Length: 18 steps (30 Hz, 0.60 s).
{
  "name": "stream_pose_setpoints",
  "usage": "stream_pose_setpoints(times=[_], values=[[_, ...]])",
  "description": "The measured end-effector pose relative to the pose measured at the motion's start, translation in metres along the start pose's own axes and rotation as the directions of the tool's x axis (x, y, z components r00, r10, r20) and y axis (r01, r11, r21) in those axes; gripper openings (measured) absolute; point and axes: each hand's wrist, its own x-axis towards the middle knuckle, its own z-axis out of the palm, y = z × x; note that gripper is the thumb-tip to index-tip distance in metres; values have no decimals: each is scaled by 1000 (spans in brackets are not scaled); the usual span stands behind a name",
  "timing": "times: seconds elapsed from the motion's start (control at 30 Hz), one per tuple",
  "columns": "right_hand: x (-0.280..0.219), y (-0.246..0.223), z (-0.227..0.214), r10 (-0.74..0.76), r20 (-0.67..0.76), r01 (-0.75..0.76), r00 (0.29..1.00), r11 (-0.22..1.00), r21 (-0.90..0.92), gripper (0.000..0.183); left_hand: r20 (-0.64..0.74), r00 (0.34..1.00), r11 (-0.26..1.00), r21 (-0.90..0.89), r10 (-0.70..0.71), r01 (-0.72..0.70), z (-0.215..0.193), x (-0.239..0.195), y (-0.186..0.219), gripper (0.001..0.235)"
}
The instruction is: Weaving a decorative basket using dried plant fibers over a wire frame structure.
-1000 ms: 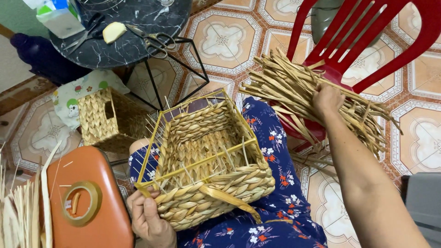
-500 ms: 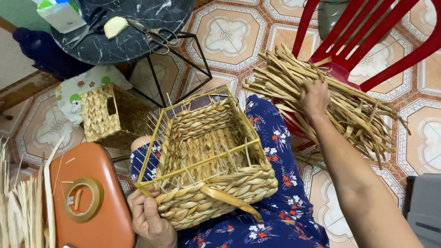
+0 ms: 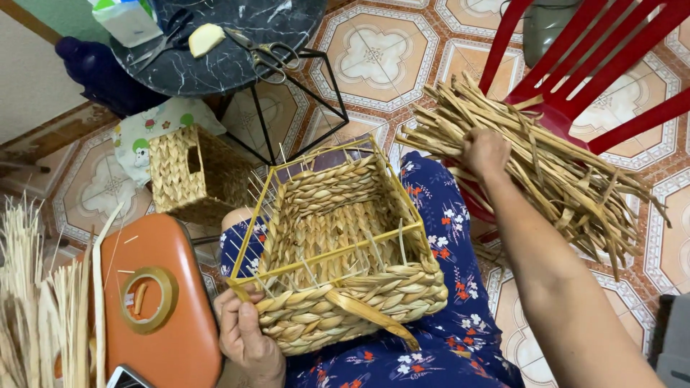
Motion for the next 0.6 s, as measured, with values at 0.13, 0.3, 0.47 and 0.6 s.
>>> stream_pose_setpoints(times=[0.13, 0.3, 0.47, 0.6], values=[[0, -9, -67, -5, -135, 35, 991, 975, 221, 17, 17, 1000, 999, 44, 1, -2, -2, 1, 9, 25], [-3, -18, -177, 172, -99, -32, 980, 631, 775, 9, 21, 999, 998, 67, -24, 22, 0, 0, 12, 25], [49, 32, -211, -9, -510, 417, 860, 588, 693, 16, 30, 998, 994, 90, -57, 54, -1, 2, 18, 28], [65, 55, -252, -117, -581, 550, 805, 514, 658, 21, 44, 998, 995, 86, -48, 44, -3, -1, 6, 28]])
